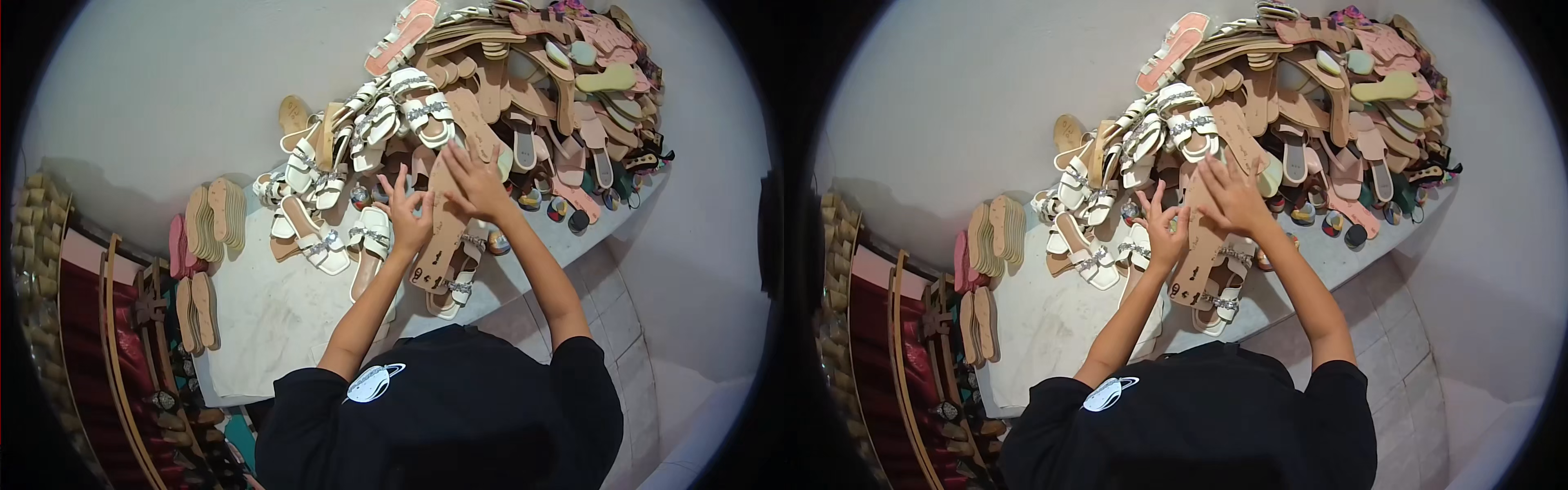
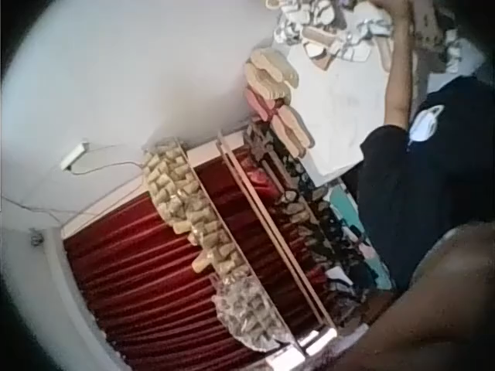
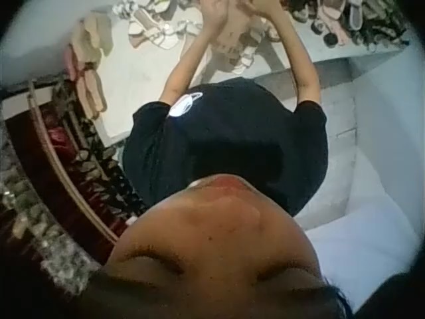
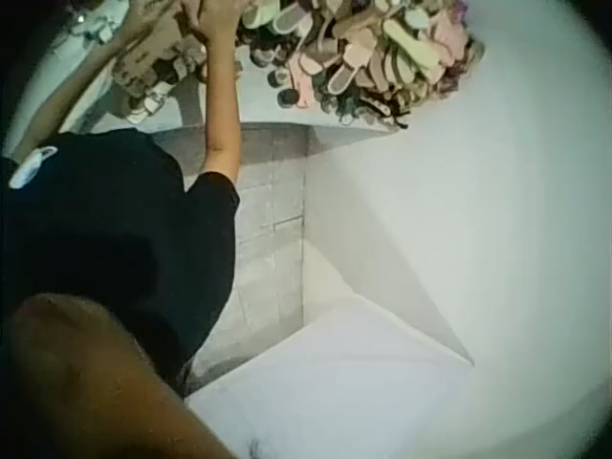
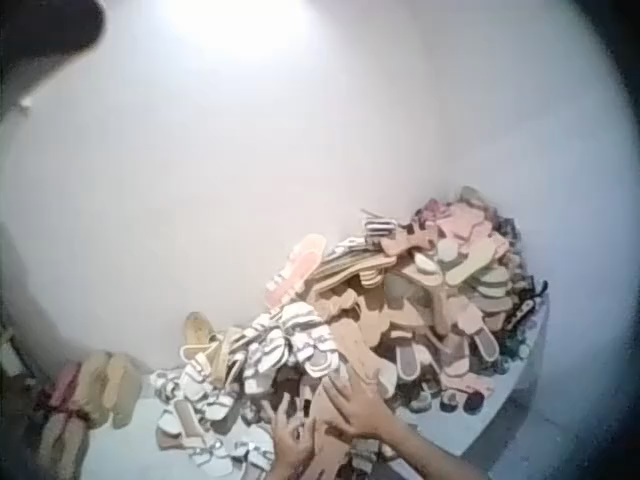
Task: Inspecting and sorting various shoe soles and upper components in a factory setting.
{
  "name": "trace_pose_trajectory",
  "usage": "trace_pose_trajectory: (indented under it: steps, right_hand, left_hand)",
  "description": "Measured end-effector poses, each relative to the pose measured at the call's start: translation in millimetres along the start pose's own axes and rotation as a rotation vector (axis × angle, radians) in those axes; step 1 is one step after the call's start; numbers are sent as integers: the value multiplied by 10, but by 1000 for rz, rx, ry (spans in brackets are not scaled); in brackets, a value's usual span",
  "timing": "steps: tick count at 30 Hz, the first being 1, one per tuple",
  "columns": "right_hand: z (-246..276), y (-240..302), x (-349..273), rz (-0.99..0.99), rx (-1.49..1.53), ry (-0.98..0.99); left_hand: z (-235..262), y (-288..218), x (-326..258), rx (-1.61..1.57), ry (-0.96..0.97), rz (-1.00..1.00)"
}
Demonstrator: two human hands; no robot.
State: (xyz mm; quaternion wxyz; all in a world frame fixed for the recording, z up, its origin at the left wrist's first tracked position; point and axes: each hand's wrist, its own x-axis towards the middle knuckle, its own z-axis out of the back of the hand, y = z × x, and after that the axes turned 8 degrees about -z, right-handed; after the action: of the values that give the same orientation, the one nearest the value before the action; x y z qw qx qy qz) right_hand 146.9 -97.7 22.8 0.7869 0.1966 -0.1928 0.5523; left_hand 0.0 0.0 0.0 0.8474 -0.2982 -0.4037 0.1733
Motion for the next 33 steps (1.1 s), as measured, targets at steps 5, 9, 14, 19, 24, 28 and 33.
trace_pose_trajectory:
  steps: [5, 9, 14, 19, 24, 28, 33]
  right_hand:
    - [-43, 403, -421, 172, 245, 146]
    - [-156, 636, -878, 289, 386, 227]
    - [62, 766, -889, 842, 571, 303]
    - [127, 685, -376, 541, 517, 25]
    - [55, 919, -292, 363, 321, 163]
    - [-37, 1242, -562, 572, 338, 271]
    - [-19, 1643, -867, 933, 553, 402]
  left_hand:
    - [23, 205, -9, -122, -229, -40]
    - [90, 341, -75, -62, -291, -2]
    - [226, 423, -93, -45, -363, 56]
    - [377, 385, -149, -28, -400, 64]
    - [580, 358, -222, -15, -440, 55]
    - [794, 527, -305, -30, -538, -24]
    - [1096, 657, -495, 75, -546, 96]
